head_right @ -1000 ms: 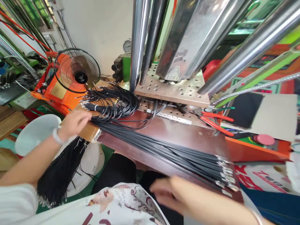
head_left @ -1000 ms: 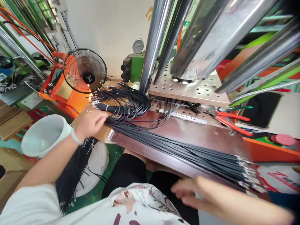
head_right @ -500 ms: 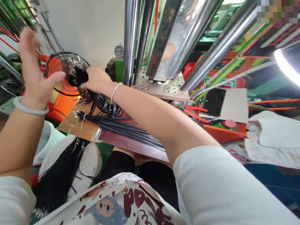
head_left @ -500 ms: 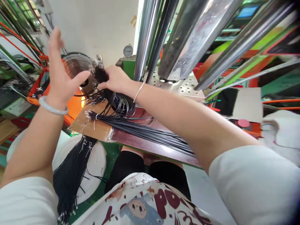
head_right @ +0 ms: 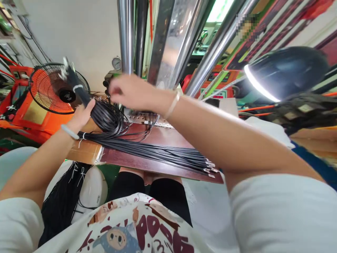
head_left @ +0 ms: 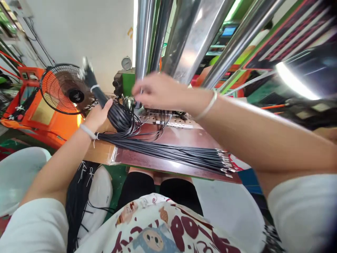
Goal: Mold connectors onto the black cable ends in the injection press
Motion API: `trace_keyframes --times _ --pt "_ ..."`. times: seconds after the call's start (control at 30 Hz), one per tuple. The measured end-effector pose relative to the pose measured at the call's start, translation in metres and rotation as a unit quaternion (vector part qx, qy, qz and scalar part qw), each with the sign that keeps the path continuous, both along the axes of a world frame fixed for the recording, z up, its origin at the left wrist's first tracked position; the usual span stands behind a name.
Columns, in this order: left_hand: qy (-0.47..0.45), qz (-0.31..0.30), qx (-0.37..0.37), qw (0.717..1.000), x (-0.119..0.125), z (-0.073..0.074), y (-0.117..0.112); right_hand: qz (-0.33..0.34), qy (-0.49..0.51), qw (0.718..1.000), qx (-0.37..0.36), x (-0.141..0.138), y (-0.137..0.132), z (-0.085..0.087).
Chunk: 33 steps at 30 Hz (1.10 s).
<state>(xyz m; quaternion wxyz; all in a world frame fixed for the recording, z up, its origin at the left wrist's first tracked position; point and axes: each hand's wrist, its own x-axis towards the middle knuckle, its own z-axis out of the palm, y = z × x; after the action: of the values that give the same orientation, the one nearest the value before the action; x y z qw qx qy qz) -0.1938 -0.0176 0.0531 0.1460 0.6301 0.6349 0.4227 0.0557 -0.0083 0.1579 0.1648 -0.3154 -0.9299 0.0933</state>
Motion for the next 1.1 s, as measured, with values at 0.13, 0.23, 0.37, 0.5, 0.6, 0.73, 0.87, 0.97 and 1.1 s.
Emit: trace_keyframes --times 0.13,0.23,0.37,0.5,0.6,0.73,0.87,0.97,1.1 --pt "0.366 0.125 -0.183 0.904 -0.025 -0.008 -0.024 -0.105 -0.271 0.956 0.038 0.097 0.007 -0.106" --pt "0.468 0.079 -0.115 0.873 0.004 -0.002 -0.038 -0.170 -0.312 0.932 0.070 0.142 0.019 -0.161" --pt "0.451 -0.296 0.028 0.842 0.103 -0.021 -0.052 -0.179 -0.261 0.940 0.125 0.163 0.038 -0.183" --pt "0.419 -0.503 0.077 0.752 0.192 -0.070 -0.053 -0.125 -0.257 0.952 0.112 0.181 0.042 -0.177" --pt "0.419 -0.458 0.031 0.784 0.223 -0.092 -0.042 -0.170 -0.213 0.957 0.102 0.205 0.024 -0.170" --pt "0.365 -0.395 -0.040 0.842 0.231 -0.086 -0.023 -0.121 -0.165 0.978 0.043 0.248 -0.014 -0.166" --pt "0.368 -0.359 -0.099 0.852 0.232 -0.064 -0.008 -0.252 -0.099 0.956 0.111 0.270 -0.062 -0.177" --pt "0.399 -0.358 -0.159 0.829 0.238 -0.053 0.005 -0.218 -0.035 0.968 0.118 0.261 -0.096 -0.192" --pt "0.405 -0.422 -0.238 0.775 0.248 -0.044 0.022 -0.175 -0.089 0.977 0.078 0.248 -0.104 -0.209"
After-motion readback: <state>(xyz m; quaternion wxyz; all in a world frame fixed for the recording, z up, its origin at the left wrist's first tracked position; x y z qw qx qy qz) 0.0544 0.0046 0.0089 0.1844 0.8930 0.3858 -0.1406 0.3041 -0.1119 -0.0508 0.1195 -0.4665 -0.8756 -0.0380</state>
